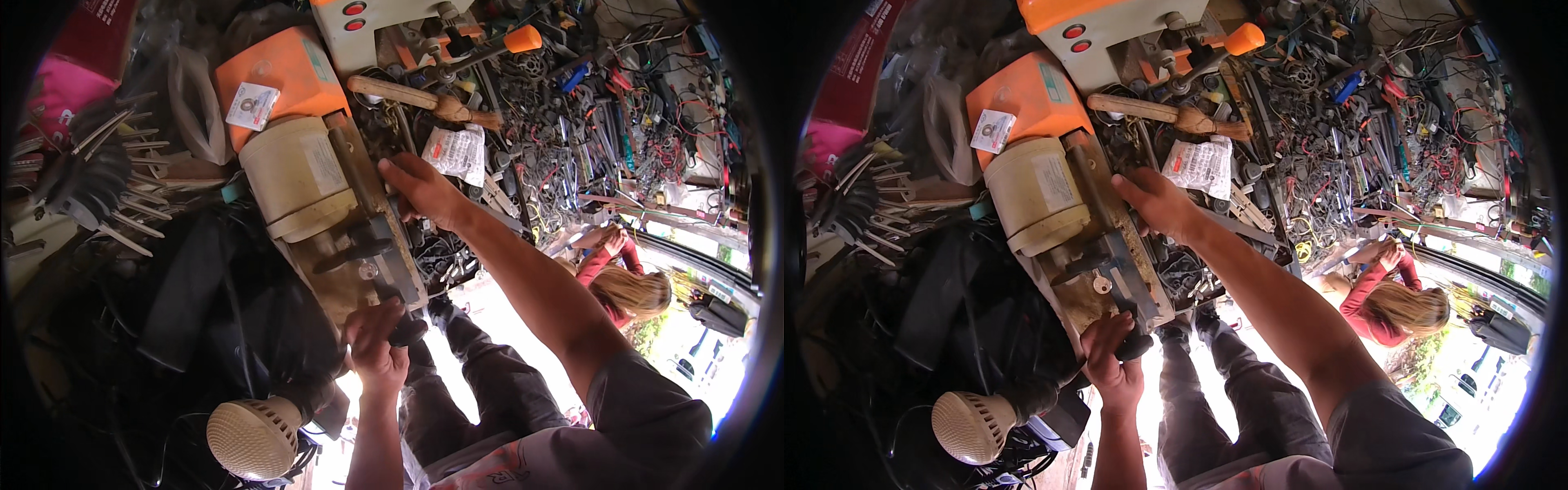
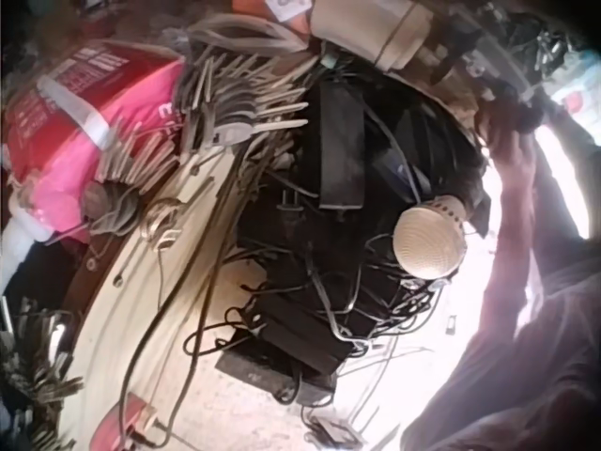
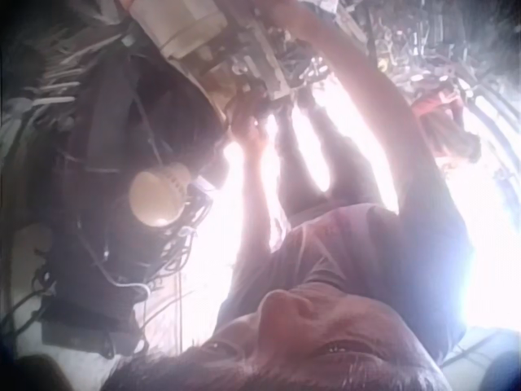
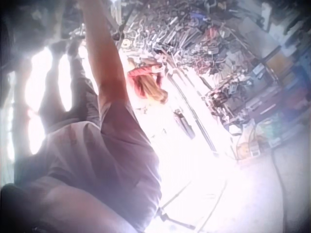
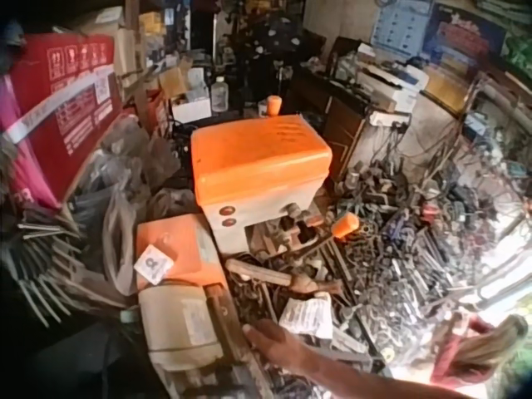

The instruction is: The person holds a small metal tool against a rotating bench grinder wheel, repeatedly adjusting its angle and position to sharpen the edge. The tool is moved back and forth across the wheel surface while the person maintains steady hand pressure.

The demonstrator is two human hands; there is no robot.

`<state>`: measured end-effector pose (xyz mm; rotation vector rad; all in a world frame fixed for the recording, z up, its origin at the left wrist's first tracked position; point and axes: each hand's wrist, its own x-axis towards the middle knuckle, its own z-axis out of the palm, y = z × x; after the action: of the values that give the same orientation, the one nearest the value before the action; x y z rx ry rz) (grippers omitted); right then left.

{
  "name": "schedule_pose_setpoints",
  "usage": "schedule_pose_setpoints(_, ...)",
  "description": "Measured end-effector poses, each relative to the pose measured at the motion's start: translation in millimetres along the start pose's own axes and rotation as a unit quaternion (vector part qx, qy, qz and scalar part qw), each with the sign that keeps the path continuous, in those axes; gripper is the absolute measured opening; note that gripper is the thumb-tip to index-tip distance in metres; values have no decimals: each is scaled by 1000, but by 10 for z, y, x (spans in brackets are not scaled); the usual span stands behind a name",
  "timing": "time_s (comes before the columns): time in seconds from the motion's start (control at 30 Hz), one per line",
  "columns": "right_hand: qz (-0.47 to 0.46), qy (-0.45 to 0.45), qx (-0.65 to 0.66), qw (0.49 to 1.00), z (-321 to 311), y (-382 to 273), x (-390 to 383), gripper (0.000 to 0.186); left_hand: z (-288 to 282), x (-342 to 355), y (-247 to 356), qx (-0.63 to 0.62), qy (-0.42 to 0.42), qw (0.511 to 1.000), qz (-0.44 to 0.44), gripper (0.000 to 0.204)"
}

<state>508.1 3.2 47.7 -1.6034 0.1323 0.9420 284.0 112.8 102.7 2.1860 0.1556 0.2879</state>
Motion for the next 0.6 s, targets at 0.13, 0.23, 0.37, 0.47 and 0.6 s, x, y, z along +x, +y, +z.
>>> schedule_pose_setpoints(0.13,10,-3,-13,1000,-29,-4,10,63,12,-5,4,-1,3,1000,-4,20)
schedule_pose_setpoints(0.23,15,2,-8,1000,-18,-15,-2,63,2,-12,4,3,-1,1000,-10,20)
schedule_pose_setpoints(0.37,13,3,-1,1000,-2,-40,-20,63,7,-11,-2,1,3,1000,-7,21)
schedule_pose_setpoints(0.47,16,1,0,1000,-7,-30,-19,63,17,-18,-9,-1,9,1000,-5,21)
schedule_pose_setpoints(0.6,18,3,7,1000,-5,-35,-19,62,25,-16,0,7,9,1000,-5,21)
